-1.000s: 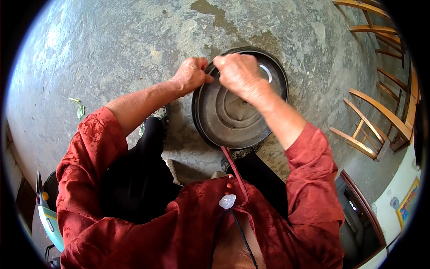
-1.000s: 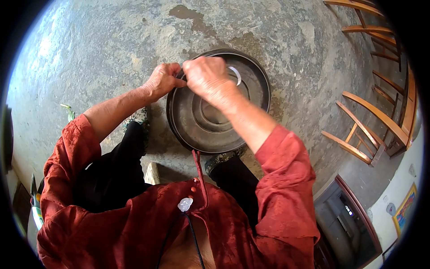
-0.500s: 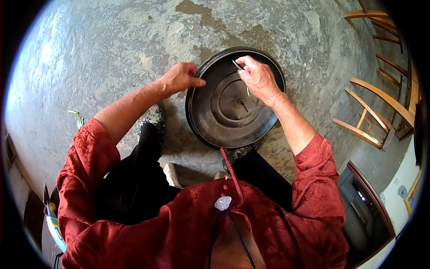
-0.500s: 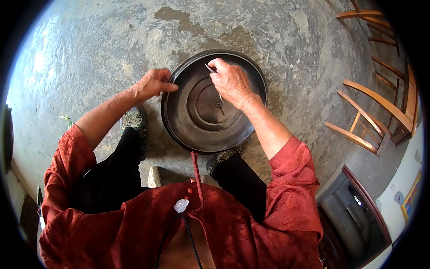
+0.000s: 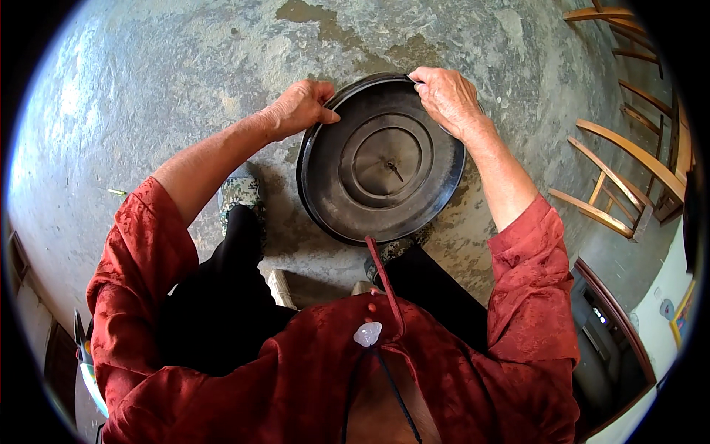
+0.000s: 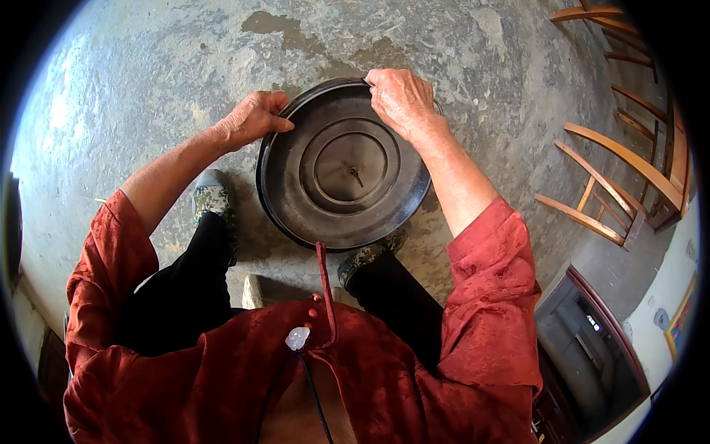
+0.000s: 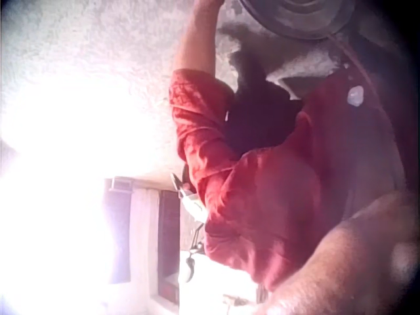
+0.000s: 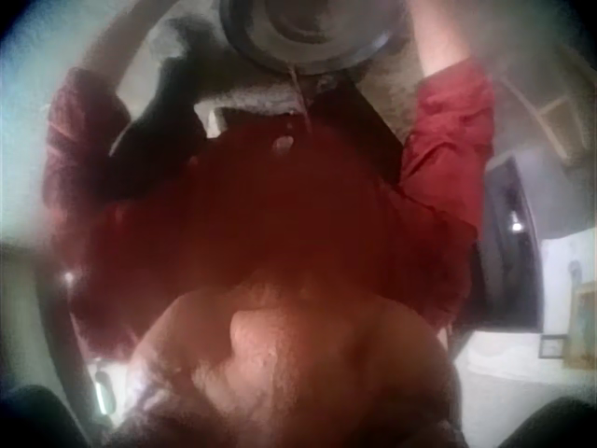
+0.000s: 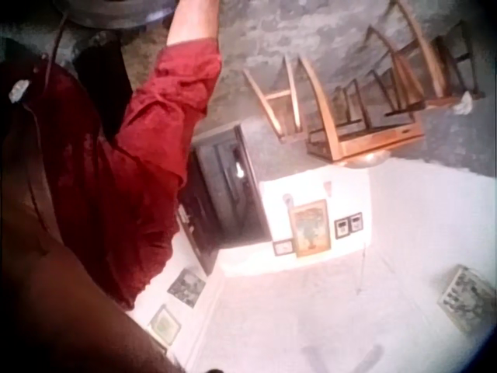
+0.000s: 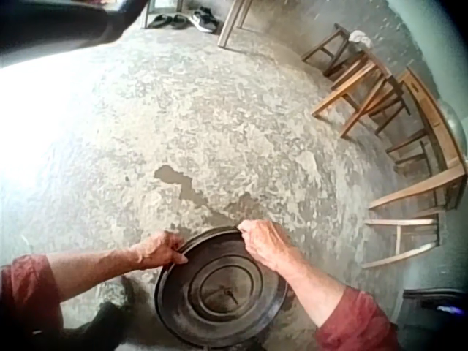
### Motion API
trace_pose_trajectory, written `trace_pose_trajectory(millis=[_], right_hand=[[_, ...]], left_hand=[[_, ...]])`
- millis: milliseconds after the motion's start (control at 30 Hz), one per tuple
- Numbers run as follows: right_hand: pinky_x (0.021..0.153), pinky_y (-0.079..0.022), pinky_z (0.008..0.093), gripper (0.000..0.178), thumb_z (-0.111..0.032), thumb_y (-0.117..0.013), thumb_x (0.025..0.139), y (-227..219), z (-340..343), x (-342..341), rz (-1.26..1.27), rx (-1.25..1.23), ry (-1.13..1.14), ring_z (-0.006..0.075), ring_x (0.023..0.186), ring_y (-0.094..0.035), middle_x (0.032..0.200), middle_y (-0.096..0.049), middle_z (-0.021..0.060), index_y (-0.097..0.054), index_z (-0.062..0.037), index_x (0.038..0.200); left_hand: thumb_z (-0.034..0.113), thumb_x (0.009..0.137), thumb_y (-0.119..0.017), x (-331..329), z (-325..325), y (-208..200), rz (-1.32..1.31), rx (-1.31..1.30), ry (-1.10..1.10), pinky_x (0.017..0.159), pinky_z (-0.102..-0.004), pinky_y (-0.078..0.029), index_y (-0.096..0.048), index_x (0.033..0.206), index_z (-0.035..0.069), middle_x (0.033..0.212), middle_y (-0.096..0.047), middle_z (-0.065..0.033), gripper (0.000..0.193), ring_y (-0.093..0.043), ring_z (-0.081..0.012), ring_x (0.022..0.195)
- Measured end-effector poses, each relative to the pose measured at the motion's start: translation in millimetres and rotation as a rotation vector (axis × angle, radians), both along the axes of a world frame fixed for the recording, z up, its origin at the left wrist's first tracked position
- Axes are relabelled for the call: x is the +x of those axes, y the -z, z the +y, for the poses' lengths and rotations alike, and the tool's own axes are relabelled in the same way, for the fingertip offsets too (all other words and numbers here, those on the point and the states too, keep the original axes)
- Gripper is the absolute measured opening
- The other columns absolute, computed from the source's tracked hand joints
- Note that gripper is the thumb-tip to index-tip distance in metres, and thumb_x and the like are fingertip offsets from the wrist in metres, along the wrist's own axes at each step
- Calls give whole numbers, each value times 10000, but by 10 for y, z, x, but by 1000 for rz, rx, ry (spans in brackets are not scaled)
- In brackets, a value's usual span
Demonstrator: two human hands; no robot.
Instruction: The person removes a thin wire from around the inside edge of a metal pot lid using shears. The person then pulls out the remaining wire and places it into a small metal bowl.
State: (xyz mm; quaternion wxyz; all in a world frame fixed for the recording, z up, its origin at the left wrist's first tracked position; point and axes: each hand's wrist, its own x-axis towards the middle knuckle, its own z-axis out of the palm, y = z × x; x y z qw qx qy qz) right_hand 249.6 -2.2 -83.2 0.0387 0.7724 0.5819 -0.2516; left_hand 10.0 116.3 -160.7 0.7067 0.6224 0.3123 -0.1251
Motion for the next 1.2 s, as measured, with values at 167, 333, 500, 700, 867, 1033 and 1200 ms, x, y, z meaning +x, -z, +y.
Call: trace_pose_trajectory(millis=[167,333,500,700,867,1033,1200], right_hand=[[775,-535,454,219,-110,-571,895,0,210,-105,-91,-51,-108,364,848,-677,868,-696,178,-669,-57,1084],[751,-536,454,202,-123,-586,892,-99,285,-388,59,40,-107,344,822,-684,859,-703,158,-673,-83,1070],[807,-525,402,215,-142,-586,915,-227,101,-66,94,-11,36,317,901,-685,951,-710,160,-668,-69,1099],[804,-529,446,193,-135,-592,881,-159,89,56,59,-38,15,359,902,-673,930,-704,173,-696,-75,1032],[822,-525,430,201,-113,-577,903,-223,294,-12,-56,-148,-144,339,932,-674,961,-704,170,-688,-44,1056],[775,-547,445,171,-56,-560,863,-211,447,-382,-68,-208,-260,346,839,-680,892,-701,175,-694,-32,966],[723,-568,427,75,-36,-598,775,-226,436,-655,-72,-110,-381,322,779,-694,753,-675,172,-672,-32,780]], left_hand=[[68,792,-709,-15,-49,22,-2,92,-6,667,-301,-463,-600,843,7,746,-594,-15,135,-544,-107,718],[89,784,-722,77,-44,-95,33,145,-5,694,-318,-476,-611,861,5,747,-614,-40,159,-565,-117,730],[160,764,-770,-2,-32,-61,19,148,8,743,-381,-502,-634,907,9,792,-657,-118,249,-635,-215,788],[95,798,-713,1,-70,-54,-11,152,12,719,-327,-490,-622,897,-2,772,-643,-54,166,-588,-120,751],[93,794,-707,-22,-87,-66,-9,124,-2,729,-333,-498,-626,917,-5,791,-656,-64,177,-602,-127,766],[101,786,-713,9,-87,-187,28,149,10,729,-346,-500,-622,929,-8,788,-653,-76,201,-601,-136,765],[163,752,-750,-81,-108,-144,22,185,33,746,-388,-506,-625,936,-1,819,-664,-135,276,-643,-214,803]])
